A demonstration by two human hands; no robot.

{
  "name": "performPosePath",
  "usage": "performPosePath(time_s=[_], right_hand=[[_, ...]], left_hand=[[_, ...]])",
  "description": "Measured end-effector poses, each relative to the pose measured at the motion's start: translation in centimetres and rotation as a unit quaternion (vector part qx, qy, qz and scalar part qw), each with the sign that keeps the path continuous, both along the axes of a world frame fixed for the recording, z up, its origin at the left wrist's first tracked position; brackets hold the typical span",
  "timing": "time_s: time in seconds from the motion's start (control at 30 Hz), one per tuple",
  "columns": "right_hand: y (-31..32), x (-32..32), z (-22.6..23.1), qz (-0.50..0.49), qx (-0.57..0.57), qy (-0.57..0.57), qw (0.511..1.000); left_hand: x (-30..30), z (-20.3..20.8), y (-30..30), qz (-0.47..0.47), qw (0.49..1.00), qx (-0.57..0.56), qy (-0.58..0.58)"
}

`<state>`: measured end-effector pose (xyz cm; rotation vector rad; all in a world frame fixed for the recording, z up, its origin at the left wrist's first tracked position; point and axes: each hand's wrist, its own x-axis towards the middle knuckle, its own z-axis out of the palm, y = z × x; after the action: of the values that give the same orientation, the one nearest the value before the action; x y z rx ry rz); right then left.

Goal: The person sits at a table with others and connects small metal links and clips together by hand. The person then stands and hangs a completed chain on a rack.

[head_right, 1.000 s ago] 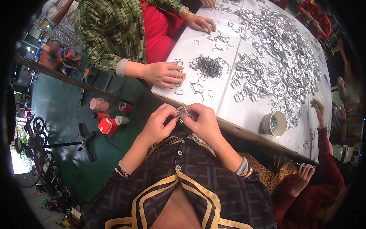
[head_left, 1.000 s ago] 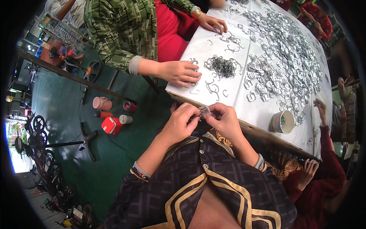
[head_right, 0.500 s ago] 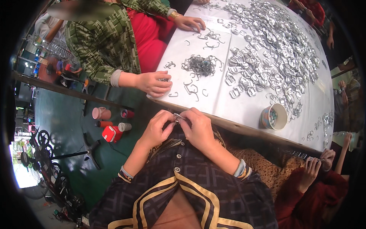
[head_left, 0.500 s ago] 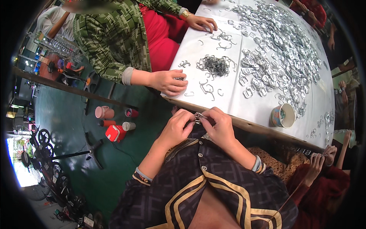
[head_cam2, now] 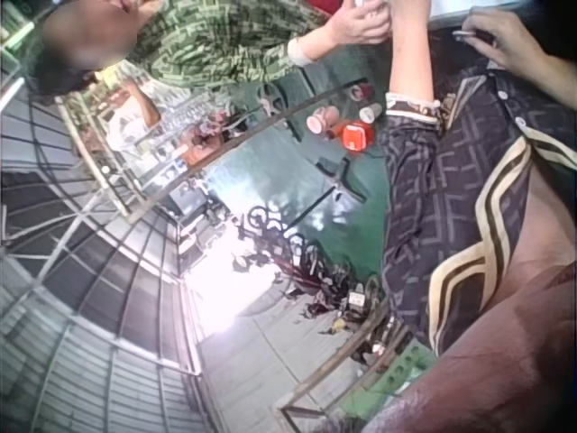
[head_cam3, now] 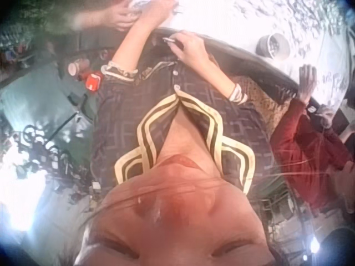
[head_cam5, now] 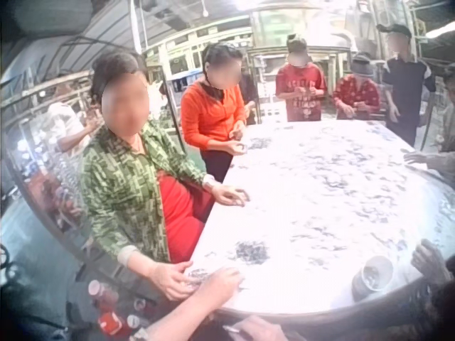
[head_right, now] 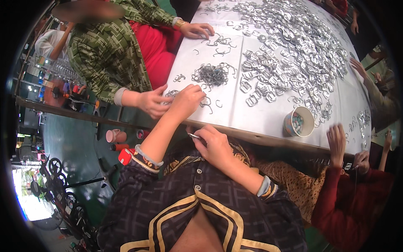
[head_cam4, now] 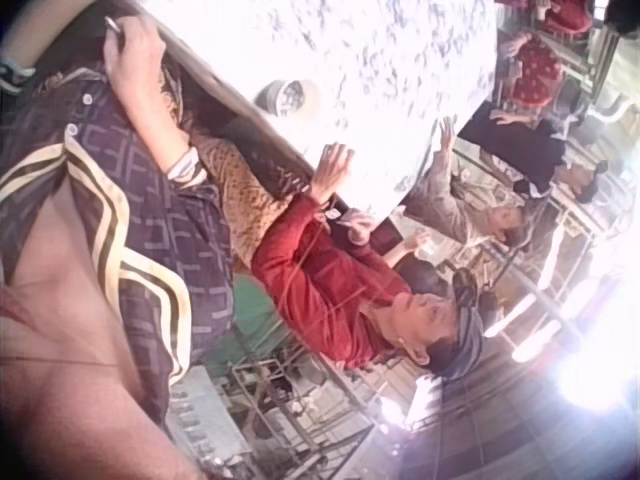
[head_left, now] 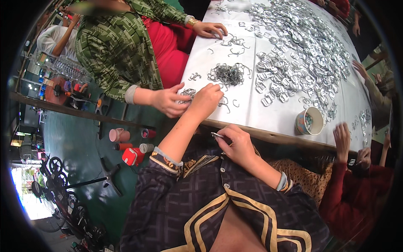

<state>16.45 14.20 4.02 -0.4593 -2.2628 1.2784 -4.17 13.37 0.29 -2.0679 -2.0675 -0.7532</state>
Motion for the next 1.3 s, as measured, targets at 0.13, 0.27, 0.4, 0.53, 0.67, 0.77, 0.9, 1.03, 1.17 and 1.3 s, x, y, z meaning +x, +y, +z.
performPosePath(time_s=[0.13,0.27,0.4,0.53,0.67,0.77,0.9,1.03,1.17,1.3], right_hand=[[0.3,0.3,-0.3,-0.003,-0.002,0.013,1.0],[0.2,0.4,-0.2,-0.011,-0.026,-0.002,1.0],[0.1,0.2,-0.3,-0.024,-0.028,0.021,0.999],[0.6,0.1,0.0,-0.046,-0.046,0.002,0.998],[0.8,-0.1,-0.2,-0.06,-0.051,-0.002,0.997],[0.8,-0.4,-0.1,-0.055,-0.036,-0.019,0.998],[0.6,-0.7,0.2,-0.044,-0.032,-0.015,0.998],[0.5,-0.8,0.7,-0.042,-0.018,-0.022,0.999],[0.3,-1.1,0.5,-0.045,0.0,-0.031,0.999],[0.0,-1.0,0.8,-0.024,0.034,-0.049,0.998]], left_hand=[[0.5,0.0,2.1,-0.035,0.992,-0.073,0.101],[0.5,-0.5,2.9,-0.033,0.989,-0.07,0.126],[0.4,0.4,1.9,0.023,0.998,-0.048,-0.045],[2.0,4.4,-2.2,0.089,0.93,-0.024,-0.356],[4.2,5.6,-7.5,0.088,0.848,-0.012,-0.522],[5.1,6.3,-9.6,0.043,0.908,0.014,-0.416],[5.8,6.1,-10.3,0.047,0.925,0.028,-0.375],[5.9,5.7,-10.1,0.041,0.944,0.083,-0.316],[6.0,6.0,-10.5,0.063,0.942,0.085,-0.318],[6.3,5.4,-10.9,0.067,0.938,0.086,-0.33]])
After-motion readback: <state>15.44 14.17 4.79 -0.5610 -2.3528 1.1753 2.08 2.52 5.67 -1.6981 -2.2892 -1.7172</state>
